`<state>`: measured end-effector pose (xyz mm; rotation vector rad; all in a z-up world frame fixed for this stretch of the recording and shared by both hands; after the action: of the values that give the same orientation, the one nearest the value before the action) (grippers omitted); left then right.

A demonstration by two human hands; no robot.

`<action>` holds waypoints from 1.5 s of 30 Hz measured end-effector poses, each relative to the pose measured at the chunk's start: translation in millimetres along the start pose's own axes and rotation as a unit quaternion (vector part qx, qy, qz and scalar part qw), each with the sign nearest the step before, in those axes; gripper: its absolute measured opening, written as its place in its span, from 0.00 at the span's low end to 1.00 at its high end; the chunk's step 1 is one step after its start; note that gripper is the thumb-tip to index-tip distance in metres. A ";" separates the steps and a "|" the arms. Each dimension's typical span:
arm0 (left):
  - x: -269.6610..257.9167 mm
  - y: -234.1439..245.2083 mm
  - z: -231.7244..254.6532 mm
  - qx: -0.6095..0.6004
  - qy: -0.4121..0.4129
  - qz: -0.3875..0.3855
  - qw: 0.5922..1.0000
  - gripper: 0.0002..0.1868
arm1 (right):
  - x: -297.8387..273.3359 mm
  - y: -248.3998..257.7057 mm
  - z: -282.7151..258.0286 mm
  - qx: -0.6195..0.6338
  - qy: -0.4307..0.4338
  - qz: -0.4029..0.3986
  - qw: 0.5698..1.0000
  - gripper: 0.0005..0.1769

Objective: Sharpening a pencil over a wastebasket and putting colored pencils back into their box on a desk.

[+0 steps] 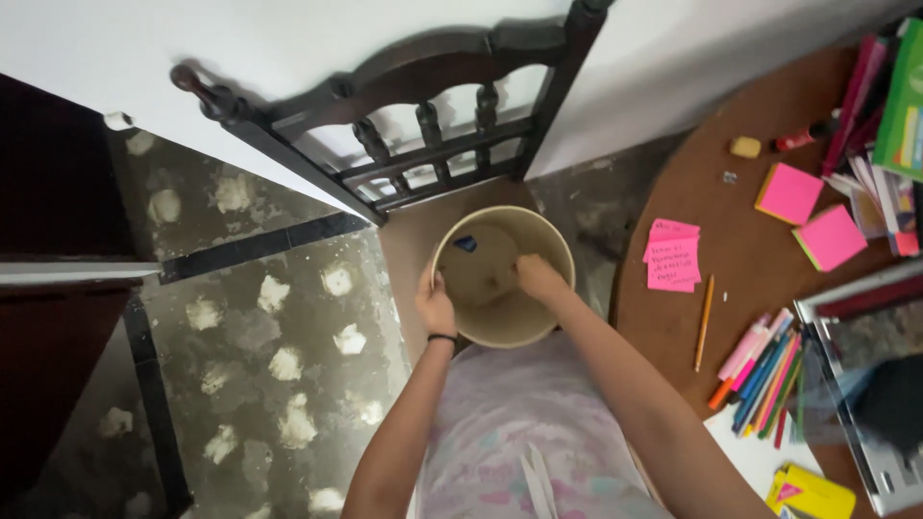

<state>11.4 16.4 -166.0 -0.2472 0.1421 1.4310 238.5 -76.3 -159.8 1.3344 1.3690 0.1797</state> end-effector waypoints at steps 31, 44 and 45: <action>-14.3 -23.8 105.3 0.013 -0.016 -0.135 0.991 0.23 | 13.4 61.2 -49.7 -0.006 0.086 -0.016 0.996 0.29; 23.8 52.0 12.2 0.016 0.019 -0.024 0.999 0.19 | -91.2 148.7 -85.8 0.494 0.159 -0.061 0.853 0.24; 23.1 55.8 5.4 0.016 0.034 -0.009 0.999 0.19 | -97.2 150.9 -90.6 0.518 0.183 -0.069 0.833 0.29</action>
<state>-41.0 46.6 -171.1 -0.2710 0.2178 1.4025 227.2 -47.1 38.8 2.1410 2.0043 -0.5203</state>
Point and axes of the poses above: each hand's wrist, its own x-axis towards the middle knuckle, its own y-axis out of the back of the hand, z = x × y, the point moved 5 cm from there along x, towards the middle knuckle, and after that the axes turned 6 degrees about -x, right-handed, at the moved point
